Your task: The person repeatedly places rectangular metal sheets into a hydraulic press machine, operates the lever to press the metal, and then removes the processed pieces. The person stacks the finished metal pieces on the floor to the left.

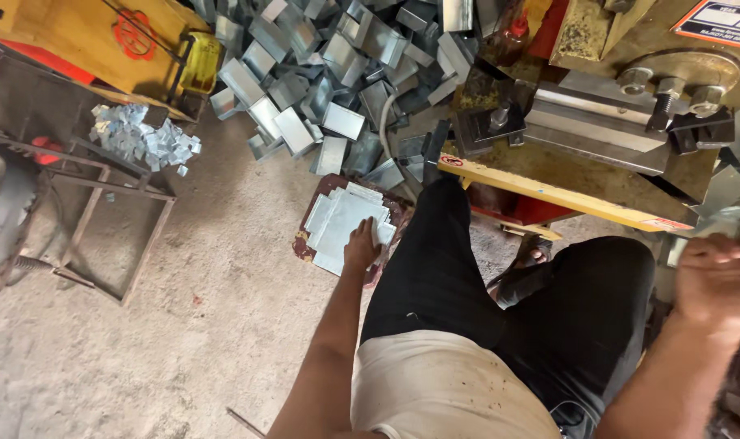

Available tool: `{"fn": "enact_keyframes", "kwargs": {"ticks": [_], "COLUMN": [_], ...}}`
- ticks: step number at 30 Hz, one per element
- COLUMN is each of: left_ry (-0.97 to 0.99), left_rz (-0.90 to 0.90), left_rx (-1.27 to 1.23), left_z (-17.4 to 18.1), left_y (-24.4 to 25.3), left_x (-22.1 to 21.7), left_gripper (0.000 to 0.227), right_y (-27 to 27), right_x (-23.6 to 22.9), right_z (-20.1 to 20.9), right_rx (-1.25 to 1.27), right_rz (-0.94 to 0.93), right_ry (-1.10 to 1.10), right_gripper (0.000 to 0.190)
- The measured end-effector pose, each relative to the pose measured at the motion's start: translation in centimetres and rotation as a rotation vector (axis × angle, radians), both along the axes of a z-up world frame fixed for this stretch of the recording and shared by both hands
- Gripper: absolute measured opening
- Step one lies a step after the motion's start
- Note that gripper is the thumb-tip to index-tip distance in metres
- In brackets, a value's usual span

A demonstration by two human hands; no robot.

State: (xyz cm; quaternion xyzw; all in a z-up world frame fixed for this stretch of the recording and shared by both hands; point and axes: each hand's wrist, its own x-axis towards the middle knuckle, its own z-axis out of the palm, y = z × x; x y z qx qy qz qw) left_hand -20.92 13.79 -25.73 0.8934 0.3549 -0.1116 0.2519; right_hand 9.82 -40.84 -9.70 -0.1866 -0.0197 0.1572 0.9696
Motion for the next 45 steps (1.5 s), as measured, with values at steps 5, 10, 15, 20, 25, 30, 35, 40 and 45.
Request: {"fn": "enact_keyframes", "kwargs": {"ticks": [5,10,15,20,25,30,35,40,45], "left_ry": [0.324,0.233,-0.181,-0.274,-0.267,-0.631,-0.621,-0.992,-1.003], "left_rz": [-0.23,-0.313,0.14,1.282,1.51,1.092,0.498,0.236,0.304], "left_rx": [0.029,0.15,0.301,-0.19,-0.492,-0.29,0.274,0.156,-0.56], "left_z": [-2.1,-3.0,-2.8,-1.8,-1.2,0.9,7.4,20.2,23.5], "left_y": [-1.7,-2.0,-1.4,-0.1,-0.8,0.4,1.2,-0.3,-4.2], "left_x": [1.7,1.8,-2.2,-7.3,-7.7,-3.9,0.2,1.3,6.3], "left_gripper": [0.093,0.057,0.048,0.1,0.103,0.062,0.027,0.026,0.023], "right_y": [1.5,1.5,2.1,4.9,7.1,8.3,9.5,12.3,14.1], "right_x": [-4.8,-6.1,-5.3,-5.4,-5.7,-5.6,-7.2,-9.8,-11.7], "right_z": [0.7,1.1,0.4,1.3,2.5,3.7,3.6,4.7,8.8], "right_rx": [-0.099,-0.151,-0.166,-0.179,-0.119,-0.196,-0.418,-1.034,-0.912], "right_rz": [-0.087,-0.154,-0.101,-0.085,-0.061,-0.05,0.053,0.153,0.432], "right_ry": [0.132,0.204,0.194,0.219,0.23,0.234,0.068,-0.053,-0.404], "right_gripper": [0.049,0.05,0.05,0.048,0.049,0.043,0.033,0.036,0.055]}}
